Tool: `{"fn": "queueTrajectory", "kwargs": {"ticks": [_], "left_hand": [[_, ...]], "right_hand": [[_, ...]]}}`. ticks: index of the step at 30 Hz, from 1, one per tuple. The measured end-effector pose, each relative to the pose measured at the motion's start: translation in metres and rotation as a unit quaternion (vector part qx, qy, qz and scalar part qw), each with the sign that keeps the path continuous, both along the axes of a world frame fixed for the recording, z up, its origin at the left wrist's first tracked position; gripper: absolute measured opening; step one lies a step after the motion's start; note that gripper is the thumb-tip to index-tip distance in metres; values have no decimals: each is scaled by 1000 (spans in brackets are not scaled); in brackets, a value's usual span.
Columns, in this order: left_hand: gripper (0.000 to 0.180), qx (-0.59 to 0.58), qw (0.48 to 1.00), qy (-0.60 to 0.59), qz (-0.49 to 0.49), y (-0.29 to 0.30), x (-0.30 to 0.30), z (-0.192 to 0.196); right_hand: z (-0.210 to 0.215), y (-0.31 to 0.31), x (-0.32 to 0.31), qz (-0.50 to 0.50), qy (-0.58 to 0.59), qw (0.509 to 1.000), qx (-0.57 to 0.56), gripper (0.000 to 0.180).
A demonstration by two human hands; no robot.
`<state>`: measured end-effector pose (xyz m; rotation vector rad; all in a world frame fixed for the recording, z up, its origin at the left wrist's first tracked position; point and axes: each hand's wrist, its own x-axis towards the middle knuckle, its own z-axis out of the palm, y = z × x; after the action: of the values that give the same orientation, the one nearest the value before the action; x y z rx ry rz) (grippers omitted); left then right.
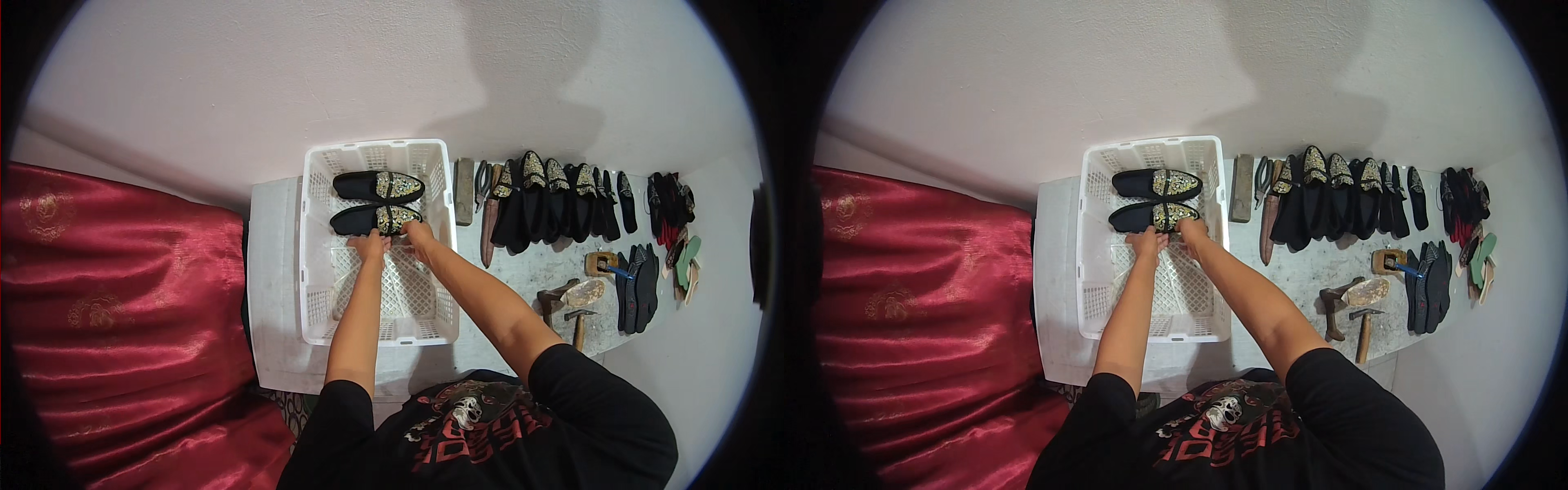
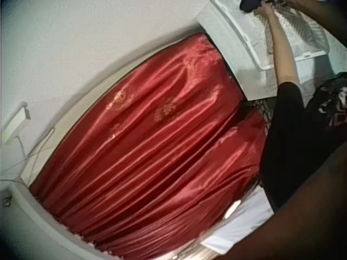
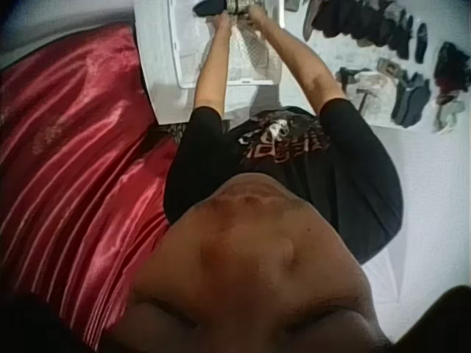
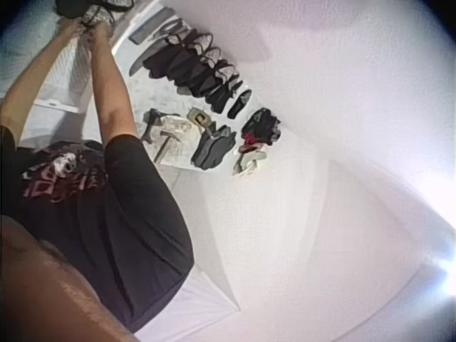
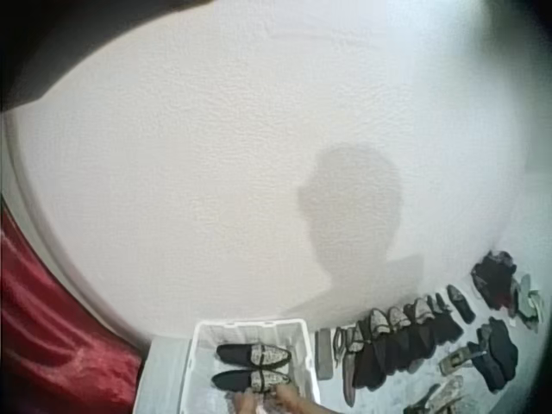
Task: The person is applying glue to the soles and uppers of shoes using a brush.
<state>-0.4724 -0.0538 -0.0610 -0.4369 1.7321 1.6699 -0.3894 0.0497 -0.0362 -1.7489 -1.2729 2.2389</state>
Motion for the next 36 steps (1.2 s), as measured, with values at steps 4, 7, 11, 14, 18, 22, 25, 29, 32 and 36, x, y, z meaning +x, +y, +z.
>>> {"fn": "queueTrajectory", "kwargs": {"ticks": [4, 7, 11, 14, 18, 22, 25, 29, 32, 36], "left_hand": [[74, 47, 998, -24, 25, 2, 1, 5], [66, 27, 998, -37, 38, 8, 11, 12], [57, 49, 997, -58, 8, -2, 7, -1], [73, 94, 994, -62, 9, -39, -8, -22], [71, 91, 994, -45, -37, -37, 0, -10], [64, 48, 997, 23, -56, -23, 35, 41], [55, 105, 988, 61, -92, -19, 65, 86], [39, 169, 964, 92, -181, -8, 106, 117], [35, 189, 955, 100, -203, 18, 145, 149], [33, 211, 932, 140, -261, 50, 181, 172]], "right_hand": [[23, 1, 7, 7, 37, 999, -20, 35], [46, -1, 22, -42, 69, 996, -49, 34], [84, -18, 58, 19, 155, 981, -115, 37], [143, -43, 109, 157, 273, 939, -135, 64], [167, -37, 195, 174, 329, 914, -161, 48], [162, -25, 258, 100, 331, 928, -139, 46], [166, -20, 285, 55, 314, 941, -115, 45], [173, -6, 307, 55, 297, 949, -86, 44], [162, 19, 321, 69, 234, 969, -29, 42], [160, 58, 323, 117, 94, 982, 115, 41]]}}
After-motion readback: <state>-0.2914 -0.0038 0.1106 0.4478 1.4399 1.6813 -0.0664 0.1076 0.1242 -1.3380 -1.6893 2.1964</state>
